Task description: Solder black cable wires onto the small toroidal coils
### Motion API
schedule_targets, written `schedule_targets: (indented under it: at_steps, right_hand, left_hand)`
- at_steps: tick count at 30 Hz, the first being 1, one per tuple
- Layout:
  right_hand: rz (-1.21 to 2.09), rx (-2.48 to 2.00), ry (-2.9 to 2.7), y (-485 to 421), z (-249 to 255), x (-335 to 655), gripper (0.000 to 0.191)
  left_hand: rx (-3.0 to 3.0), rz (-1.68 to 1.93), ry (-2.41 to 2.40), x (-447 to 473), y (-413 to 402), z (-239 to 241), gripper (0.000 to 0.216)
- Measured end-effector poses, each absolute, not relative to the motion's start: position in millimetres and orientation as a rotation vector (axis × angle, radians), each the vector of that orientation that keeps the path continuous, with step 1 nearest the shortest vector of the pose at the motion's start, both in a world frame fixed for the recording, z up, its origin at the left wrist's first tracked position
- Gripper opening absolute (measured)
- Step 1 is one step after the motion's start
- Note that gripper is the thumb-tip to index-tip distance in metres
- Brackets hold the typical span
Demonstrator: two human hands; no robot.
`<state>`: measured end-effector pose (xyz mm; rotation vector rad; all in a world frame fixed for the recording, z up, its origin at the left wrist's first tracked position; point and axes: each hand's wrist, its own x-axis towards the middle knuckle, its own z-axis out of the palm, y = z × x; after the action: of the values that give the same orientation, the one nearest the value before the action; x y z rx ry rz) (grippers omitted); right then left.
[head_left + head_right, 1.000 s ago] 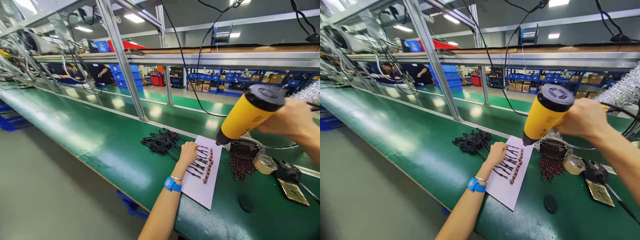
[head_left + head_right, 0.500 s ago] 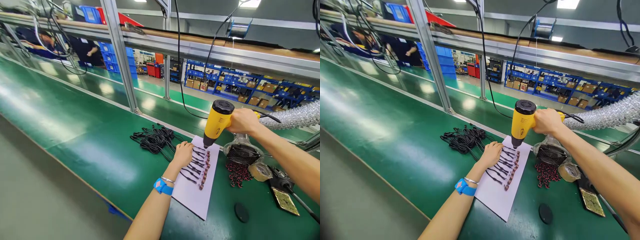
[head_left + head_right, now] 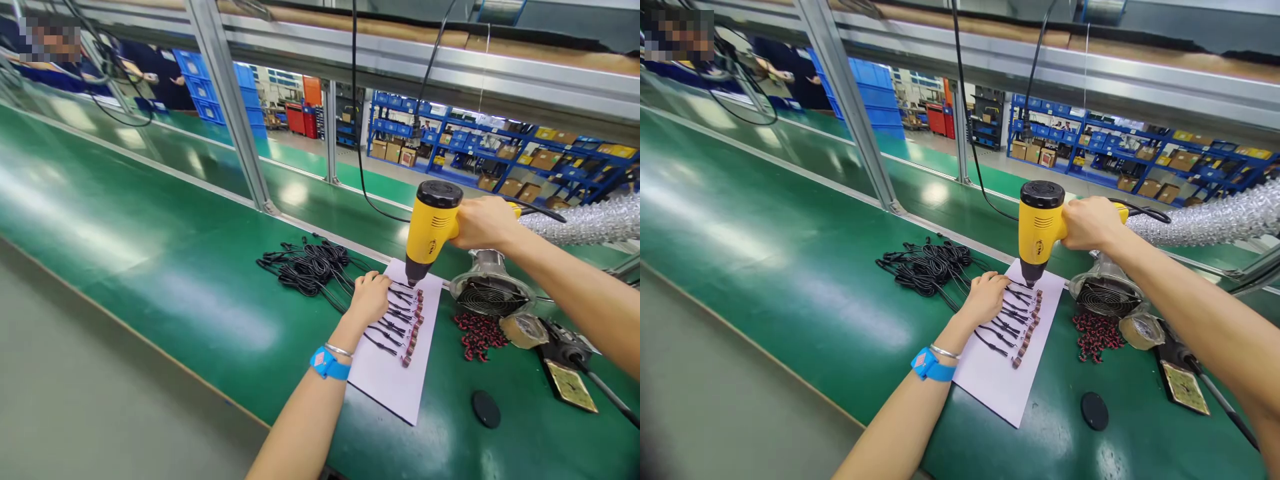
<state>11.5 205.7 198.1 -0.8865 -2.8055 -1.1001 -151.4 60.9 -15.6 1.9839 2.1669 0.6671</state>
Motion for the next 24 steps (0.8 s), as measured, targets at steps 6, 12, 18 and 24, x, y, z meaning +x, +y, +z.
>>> schedule_targets:
  at_steps: [6, 12, 18, 24]
  right_hand:
    - [-1.094, -0.86, -2.816, 205.1, 199.5, 8.7, 0.035]
    - [-1.092, -0.839, -2.832, 203.0, 199.0, 5.6, 0.035]
    - [-1.089, -0.856, -2.849, 203.0, 199.6, 4.9, 0.035]
    - [-1.089, -0.875, -2.85, 205.1, 199.0, 6.2, 0.037]
  left_hand:
    - [1.991, 0.691, 2.167, -152.1, 61.4, -18.2, 0.043]
    - [1.983, 0.701, 2.163, -152.8, 60.9, -17.6, 0.044]
    - [1.965, 0.706, 2.156, -152.9, 60.7, -15.7, 0.045]
    - [1.957, 0.714, 2.148, -153.0, 59.7, -14.3, 0.046]
